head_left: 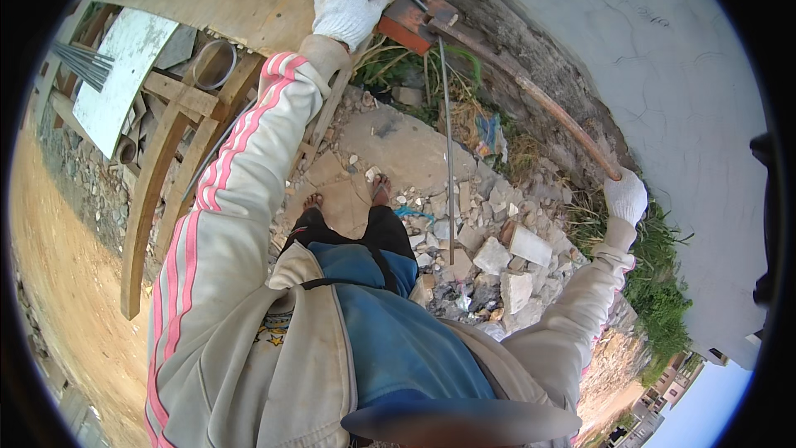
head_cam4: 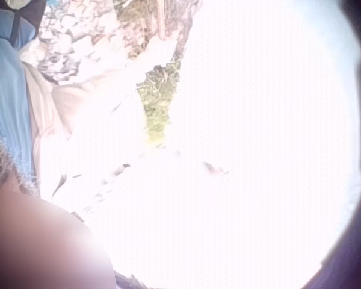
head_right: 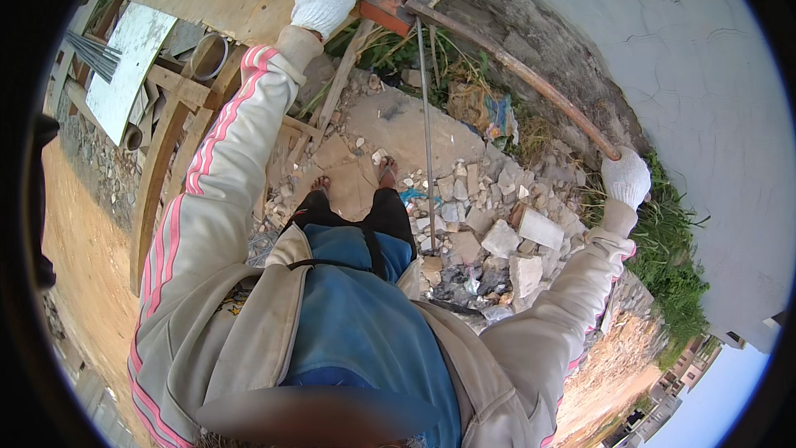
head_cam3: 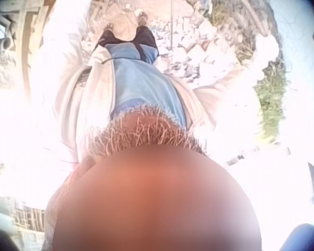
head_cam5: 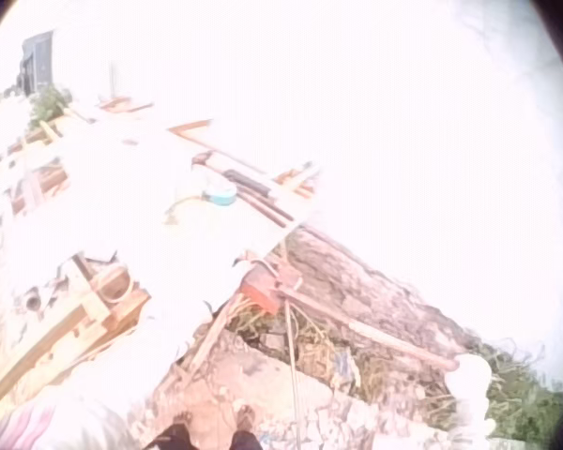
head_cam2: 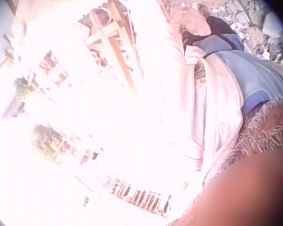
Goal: The person repeatedly bends metal rods into U-shapes using a long metal bar as a lever against a wooden workbench. They position each rod, apply force with the bar, and then place the bent piece aside.
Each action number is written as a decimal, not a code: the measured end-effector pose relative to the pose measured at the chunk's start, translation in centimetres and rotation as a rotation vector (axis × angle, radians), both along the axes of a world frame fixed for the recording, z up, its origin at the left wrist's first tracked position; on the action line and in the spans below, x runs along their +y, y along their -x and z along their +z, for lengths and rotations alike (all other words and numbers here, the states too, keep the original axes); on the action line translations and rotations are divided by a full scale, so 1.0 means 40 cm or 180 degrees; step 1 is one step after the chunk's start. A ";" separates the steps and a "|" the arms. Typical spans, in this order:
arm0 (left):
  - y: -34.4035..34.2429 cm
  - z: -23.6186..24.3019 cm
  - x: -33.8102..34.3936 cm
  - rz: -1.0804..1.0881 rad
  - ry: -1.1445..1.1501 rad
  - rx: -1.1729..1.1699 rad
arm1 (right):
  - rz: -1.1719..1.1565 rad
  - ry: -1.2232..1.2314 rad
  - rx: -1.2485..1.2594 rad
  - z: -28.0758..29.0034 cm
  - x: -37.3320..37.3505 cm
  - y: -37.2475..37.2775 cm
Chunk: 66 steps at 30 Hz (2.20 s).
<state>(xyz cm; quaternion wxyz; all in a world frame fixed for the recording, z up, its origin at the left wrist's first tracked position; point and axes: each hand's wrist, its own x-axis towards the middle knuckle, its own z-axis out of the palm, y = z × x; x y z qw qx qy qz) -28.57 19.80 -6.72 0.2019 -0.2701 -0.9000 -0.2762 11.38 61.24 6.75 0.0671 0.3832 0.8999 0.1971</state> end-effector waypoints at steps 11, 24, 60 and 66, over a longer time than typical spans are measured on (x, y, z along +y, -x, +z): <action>-0.043 0.064 -0.031 -0.0697 -0.0728 0.0459 | -0.0601 0.0185 0.0482 -0.097 -0.264 -0.151; -0.564 -0.058 -0.212 -0.2166 -0.1519 -0.6432 | -0.0677 0.0202 0.0419 -0.096 -0.272 -0.148; -0.324 0.037 -0.465 -0.2643 0.0098 -0.3472 | -0.1088 0.0427 0.0966 -0.159 -0.830 -0.263; -0.316 0.029 -0.496 -0.2619 -0.0332 -0.2544 | -0.0923 0.0844 0.1132 -0.172 -0.876 -0.293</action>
